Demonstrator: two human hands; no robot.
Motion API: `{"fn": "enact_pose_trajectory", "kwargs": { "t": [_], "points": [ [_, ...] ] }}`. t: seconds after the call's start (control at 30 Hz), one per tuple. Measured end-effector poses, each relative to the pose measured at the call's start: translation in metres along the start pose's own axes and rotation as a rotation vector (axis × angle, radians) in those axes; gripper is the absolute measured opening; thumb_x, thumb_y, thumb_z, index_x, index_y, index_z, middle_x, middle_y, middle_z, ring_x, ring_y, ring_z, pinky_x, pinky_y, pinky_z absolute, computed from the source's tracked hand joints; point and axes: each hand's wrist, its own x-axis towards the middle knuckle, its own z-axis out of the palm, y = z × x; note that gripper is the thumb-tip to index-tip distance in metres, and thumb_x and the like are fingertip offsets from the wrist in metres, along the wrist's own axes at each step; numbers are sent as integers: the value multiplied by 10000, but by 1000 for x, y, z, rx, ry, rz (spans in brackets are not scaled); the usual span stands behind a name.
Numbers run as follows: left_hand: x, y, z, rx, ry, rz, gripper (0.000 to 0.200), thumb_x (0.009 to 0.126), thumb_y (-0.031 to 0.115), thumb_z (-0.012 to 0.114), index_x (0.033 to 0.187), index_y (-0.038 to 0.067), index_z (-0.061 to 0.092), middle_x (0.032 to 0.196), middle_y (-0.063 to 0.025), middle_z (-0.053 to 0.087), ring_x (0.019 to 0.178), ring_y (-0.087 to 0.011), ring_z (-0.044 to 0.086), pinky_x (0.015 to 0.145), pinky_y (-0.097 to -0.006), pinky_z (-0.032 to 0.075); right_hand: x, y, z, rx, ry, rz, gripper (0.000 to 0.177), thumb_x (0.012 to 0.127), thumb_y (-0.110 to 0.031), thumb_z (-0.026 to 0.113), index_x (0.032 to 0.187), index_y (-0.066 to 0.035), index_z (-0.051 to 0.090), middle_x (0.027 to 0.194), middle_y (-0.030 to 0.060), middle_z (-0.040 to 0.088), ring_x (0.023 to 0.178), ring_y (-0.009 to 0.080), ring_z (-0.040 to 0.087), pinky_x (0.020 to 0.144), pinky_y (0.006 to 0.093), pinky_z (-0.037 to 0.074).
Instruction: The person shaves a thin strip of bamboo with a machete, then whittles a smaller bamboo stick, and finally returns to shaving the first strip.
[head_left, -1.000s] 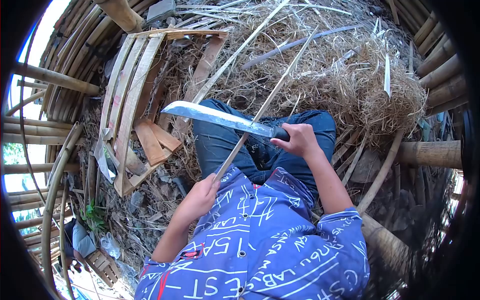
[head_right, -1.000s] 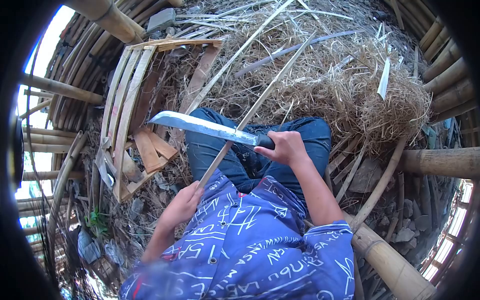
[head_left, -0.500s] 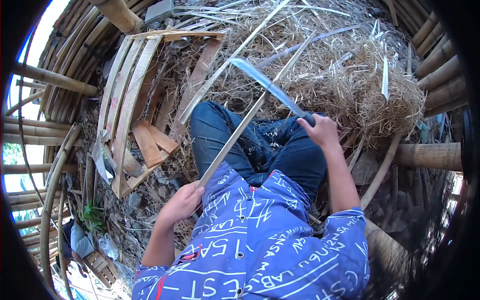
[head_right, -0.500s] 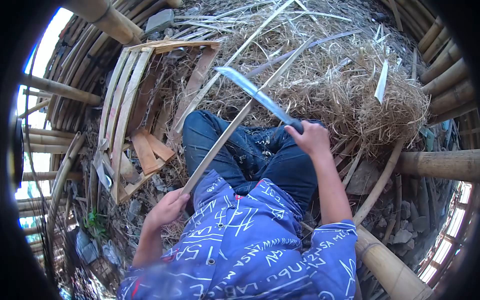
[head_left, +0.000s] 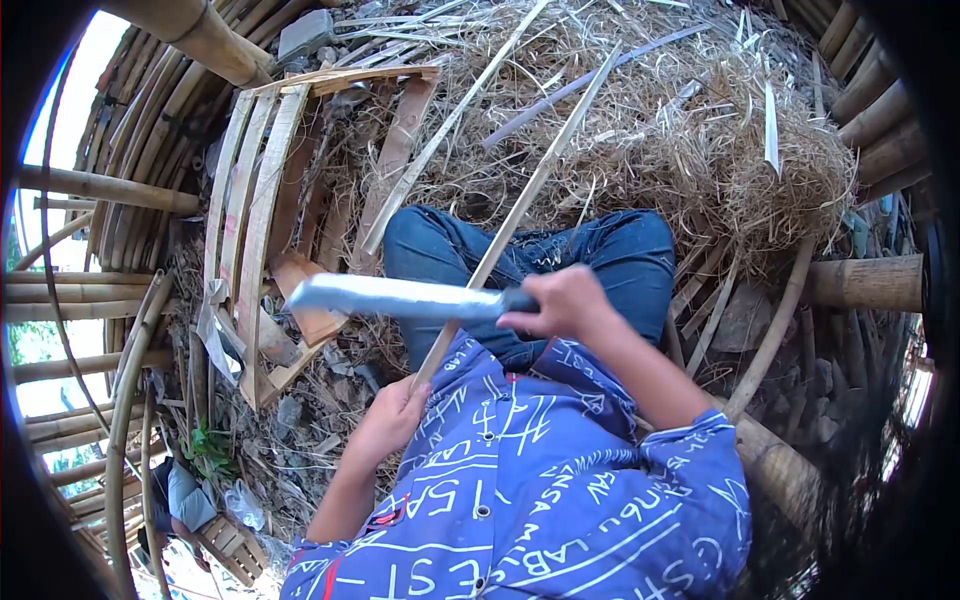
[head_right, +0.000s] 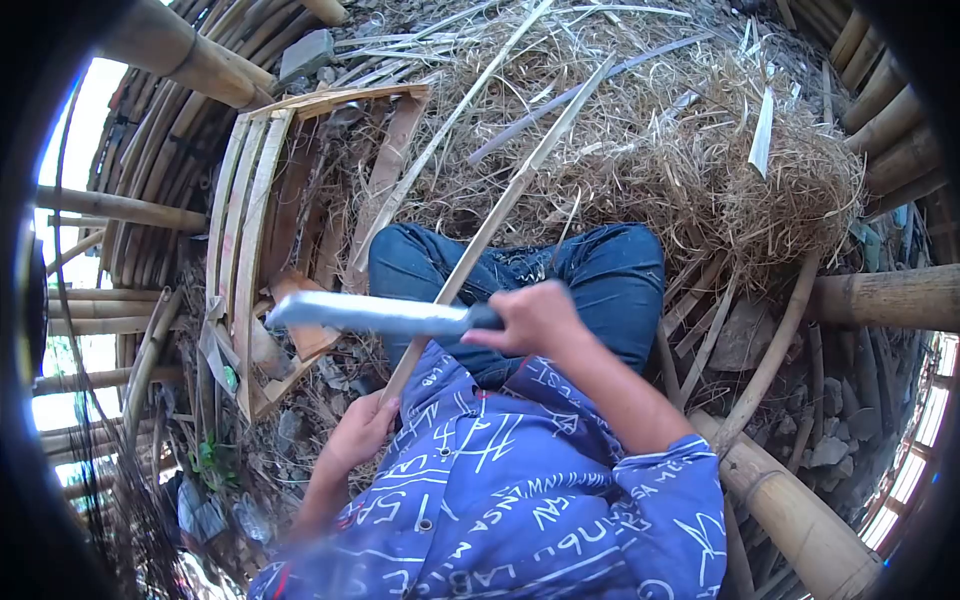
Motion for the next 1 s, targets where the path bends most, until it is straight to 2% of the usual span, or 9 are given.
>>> {"fn": "enact_pose_trajectory", "kwargs": {
  "t": [0.13,0.47,0.53,0.57,0.6,0.67,0.73,0.87,1.0],
  "points": [
    [-4,8,8,72,46,49,243,1013,200,445,960,-19,537,676,-42,485,633,-122,446,588,-315,415,11,114,-34,-125,132,584,643,779,-700,591,730,-67,695,704,180,675,699,354,685,649,466,542],
    [5,6,6,112,69,47,247,1019,174,429,1015,-32,566,672,-34,481,659,-118,451,614,-318,423,-6,27,-10,-89,-43,113,676,763,-748,567,646,-82,604,622,130,648,605,331,668,575,438,518],
    [-1,9,6,154,131,80,241,1003,183,450,946,-39,524,673,-228,522,588,-324,494,602,-408,437,-3,21,-6,-116,-68,36,683,758,-760,557,623,-91,586,607,108,643,586,312,667,558,424,511],
    [-5,8,4,211,116,51,231,1013,162,433,1018,-28,564,670,-109,504,642,-165,457,624,-343,431,3,27,-12,-153,-69,9,685,765,-760,547,638,-89,608,623,119,650,608,313,673,570,427,514],
    [-10,9,2,215,112,43,231,1013,162,433,1018,-28,564,670,-109,504,642,-165,457,624,-343,431,8,36,-16,-190,-74,-18,689,773,-760,537,653,-88,630,639,129,656,629,313,678,582,431,518],
    [-18,13,0,197,155,54,247,1005,196,443,925,-30,504,682,-240,522,593,-369,492,594,-429,429,21,80,-25,-165,65,272,699,810,-736,516,730,-64,689,706,176,676,710,338,689,635,461,527],
    [-22,17,3,178,132,11,251,1006,199,441,921,-30,499,685,-240,525,599,-377,494,598,-428,429,34,138,-36,-131,163,674,702,847,-700,502,814,-32,716,769,220,682,779,373,687,694,491,531],
    [-15,9,9,193,122,93,261,1008,208,434,913,-28,491,668,-217,521,592,-341,501,602,-414,432,23,139,-60,-187,194,756,702,843,-694,514,798,-20,706,760,230,678,768,403,680,709,501,532],
    [3,-3,9,101,99,75,278,1007,216,443,899,-34,497,646,-145,505,585,-225,506,595,-396,436,-11,81,-36,-188,41,428,617,802,-671,597,755,-61,674,681,201,650,698,398,661,655,490,519]
  ]
}}
